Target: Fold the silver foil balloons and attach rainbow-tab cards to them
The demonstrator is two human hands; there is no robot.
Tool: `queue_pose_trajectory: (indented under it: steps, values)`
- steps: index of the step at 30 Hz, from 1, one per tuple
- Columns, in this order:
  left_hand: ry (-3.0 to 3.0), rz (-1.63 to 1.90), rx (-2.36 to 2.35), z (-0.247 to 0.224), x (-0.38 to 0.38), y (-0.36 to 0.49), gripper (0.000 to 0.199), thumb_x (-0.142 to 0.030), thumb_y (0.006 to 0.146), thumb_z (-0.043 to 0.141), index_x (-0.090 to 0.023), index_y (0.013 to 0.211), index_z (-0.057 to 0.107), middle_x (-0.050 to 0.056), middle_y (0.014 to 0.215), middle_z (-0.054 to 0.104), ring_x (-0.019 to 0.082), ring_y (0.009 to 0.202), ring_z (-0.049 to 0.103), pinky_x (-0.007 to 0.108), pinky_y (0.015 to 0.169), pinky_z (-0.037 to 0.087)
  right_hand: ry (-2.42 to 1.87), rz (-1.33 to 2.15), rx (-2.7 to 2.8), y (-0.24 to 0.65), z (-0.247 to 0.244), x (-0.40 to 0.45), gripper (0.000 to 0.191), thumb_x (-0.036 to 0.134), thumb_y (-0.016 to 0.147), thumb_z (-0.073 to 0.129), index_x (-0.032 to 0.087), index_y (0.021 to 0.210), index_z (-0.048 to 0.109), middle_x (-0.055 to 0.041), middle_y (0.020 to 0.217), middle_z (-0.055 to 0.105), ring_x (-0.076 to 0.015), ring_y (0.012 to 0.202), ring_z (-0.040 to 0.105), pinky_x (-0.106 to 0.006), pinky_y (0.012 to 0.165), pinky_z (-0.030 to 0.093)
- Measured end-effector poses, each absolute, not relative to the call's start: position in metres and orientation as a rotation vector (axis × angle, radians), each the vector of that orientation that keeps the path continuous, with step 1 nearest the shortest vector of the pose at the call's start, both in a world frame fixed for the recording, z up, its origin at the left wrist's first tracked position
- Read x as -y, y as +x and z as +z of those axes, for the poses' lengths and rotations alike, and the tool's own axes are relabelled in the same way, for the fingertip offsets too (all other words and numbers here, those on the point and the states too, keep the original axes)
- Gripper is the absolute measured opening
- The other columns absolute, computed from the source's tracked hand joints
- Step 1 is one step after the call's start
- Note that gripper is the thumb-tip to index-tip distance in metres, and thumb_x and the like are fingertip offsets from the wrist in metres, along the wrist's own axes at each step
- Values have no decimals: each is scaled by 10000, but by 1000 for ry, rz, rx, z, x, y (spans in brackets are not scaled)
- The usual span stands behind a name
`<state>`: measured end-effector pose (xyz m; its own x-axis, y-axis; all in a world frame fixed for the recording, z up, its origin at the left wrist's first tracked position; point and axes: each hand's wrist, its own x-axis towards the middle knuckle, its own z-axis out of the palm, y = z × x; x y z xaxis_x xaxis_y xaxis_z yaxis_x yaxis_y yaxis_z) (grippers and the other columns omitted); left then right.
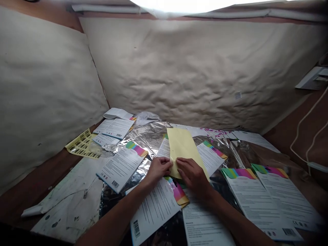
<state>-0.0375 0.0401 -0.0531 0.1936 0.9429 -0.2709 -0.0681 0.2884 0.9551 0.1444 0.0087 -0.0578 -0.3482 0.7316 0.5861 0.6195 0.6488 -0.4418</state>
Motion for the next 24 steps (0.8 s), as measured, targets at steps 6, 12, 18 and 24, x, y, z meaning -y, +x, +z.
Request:
queue_pose_trajectory:
  steps: [6,12,18,24]
  values:
    - [1084,924,-1066,-51,-36,-33,375,-475,666,804,-125,762,711,-4,653,621,97,591,579,189,558,475,-1070,271,1993,145,-56,-7,295,147,926,550,243,1185,653,-79,1145,694,-230,1076,649,-420,919,573]
    - [1145,933,-1074,-52,-35,-32,336,-441,690,790,-121,755,707,-3,644,612,98,581,576,187,546,475,-1089,311,1970,143,-57,-6,280,137,913,569,230,1155,675,-75,1120,709,-221,1062,662,-405,922,572]
    - [1210,935,-1053,-53,-35,-33,339,-459,760,731,-125,822,730,20,726,656,131,664,620,207,590,516,-1090,360,1930,143,-56,-7,259,153,915,572,230,1142,671,-72,1106,713,-221,1048,667,-397,915,568]
    - [1296,916,-1028,-54,-34,-34,324,-446,810,679,-132,851,744,26,736,668,141,669,625,208,585,517,-1122,398,1901,144,-53,-5,215,165,891,622,230,1091,671,-57,1074,713,-219,1020,667,-375,887,556]
